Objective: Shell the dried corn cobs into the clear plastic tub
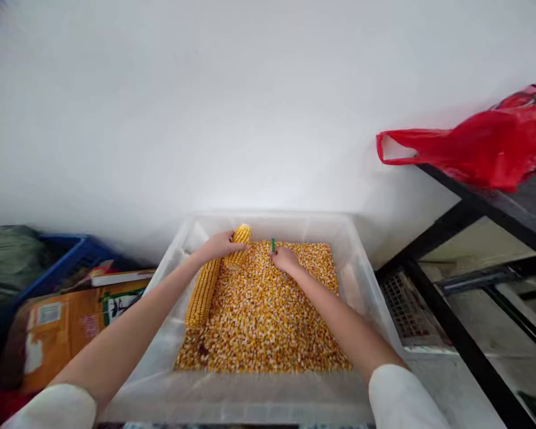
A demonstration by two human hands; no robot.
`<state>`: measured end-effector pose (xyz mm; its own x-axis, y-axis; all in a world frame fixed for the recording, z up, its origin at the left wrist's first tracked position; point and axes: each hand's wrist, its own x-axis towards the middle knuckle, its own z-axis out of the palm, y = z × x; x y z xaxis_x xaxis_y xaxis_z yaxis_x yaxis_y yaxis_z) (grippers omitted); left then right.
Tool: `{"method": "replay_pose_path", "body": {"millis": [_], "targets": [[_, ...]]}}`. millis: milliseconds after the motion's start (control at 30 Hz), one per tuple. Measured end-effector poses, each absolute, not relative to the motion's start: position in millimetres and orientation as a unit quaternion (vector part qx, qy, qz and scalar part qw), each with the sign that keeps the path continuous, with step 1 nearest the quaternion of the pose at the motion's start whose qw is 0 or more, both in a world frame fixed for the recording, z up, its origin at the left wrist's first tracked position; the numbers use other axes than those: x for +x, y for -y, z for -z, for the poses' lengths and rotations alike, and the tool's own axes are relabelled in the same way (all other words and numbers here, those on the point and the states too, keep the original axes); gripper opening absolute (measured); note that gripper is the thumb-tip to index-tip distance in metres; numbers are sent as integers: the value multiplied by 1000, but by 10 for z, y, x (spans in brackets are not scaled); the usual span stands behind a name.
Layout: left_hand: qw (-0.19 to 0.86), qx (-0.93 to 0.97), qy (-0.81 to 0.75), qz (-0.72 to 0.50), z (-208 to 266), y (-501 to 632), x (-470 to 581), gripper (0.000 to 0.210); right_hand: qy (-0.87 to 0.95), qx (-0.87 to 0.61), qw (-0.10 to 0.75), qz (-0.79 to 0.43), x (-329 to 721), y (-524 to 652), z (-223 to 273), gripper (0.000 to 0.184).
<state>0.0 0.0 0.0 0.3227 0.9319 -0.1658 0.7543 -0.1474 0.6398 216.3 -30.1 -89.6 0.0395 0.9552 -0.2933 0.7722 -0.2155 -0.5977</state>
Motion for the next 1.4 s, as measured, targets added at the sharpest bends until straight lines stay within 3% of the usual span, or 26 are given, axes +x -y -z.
{"method": "replay_pose_path", "body": {"millis": [133, 267, 400, 500, 567, 1100, 1267, 1400], "targets": [[555, 632, -492, -225, -87, 116, 64, 43, 592, -707, 139, -360, 2246, 410, 744, 26], [743, 435, -420, -288, -245, 391, 239, 36, 573, -698, 228, -363, 2287, 603, 444, 27], [809, 341, -344, -333, -336, 716, 492, 36, 551, -656, 368, -363, 2312, 869, 43, 29], [831, 325, -318, -320, -302, 869, 620, 41, 499, -534, 525, -435, 2316, 1079, -213, 34], [835, 331, -314, -308, -260, 921, 649, 41, 478, -452, 579, -482, 2294, 1200, -335, 39], [833, 316, -277, -360, -293, 894, 507, 40, 525, -401, 570, -488, 2092, 1458, -544, 36], [825, 293, -263, -405, -324, 861, 492, 35, 486, -456, 592, -453, 2092, 1443, -510, 47], [796, 247, -266, -484, -360, 875, 507, 26, 508, -498, 499, -495, 1978, 1465, -402, 46]]}}
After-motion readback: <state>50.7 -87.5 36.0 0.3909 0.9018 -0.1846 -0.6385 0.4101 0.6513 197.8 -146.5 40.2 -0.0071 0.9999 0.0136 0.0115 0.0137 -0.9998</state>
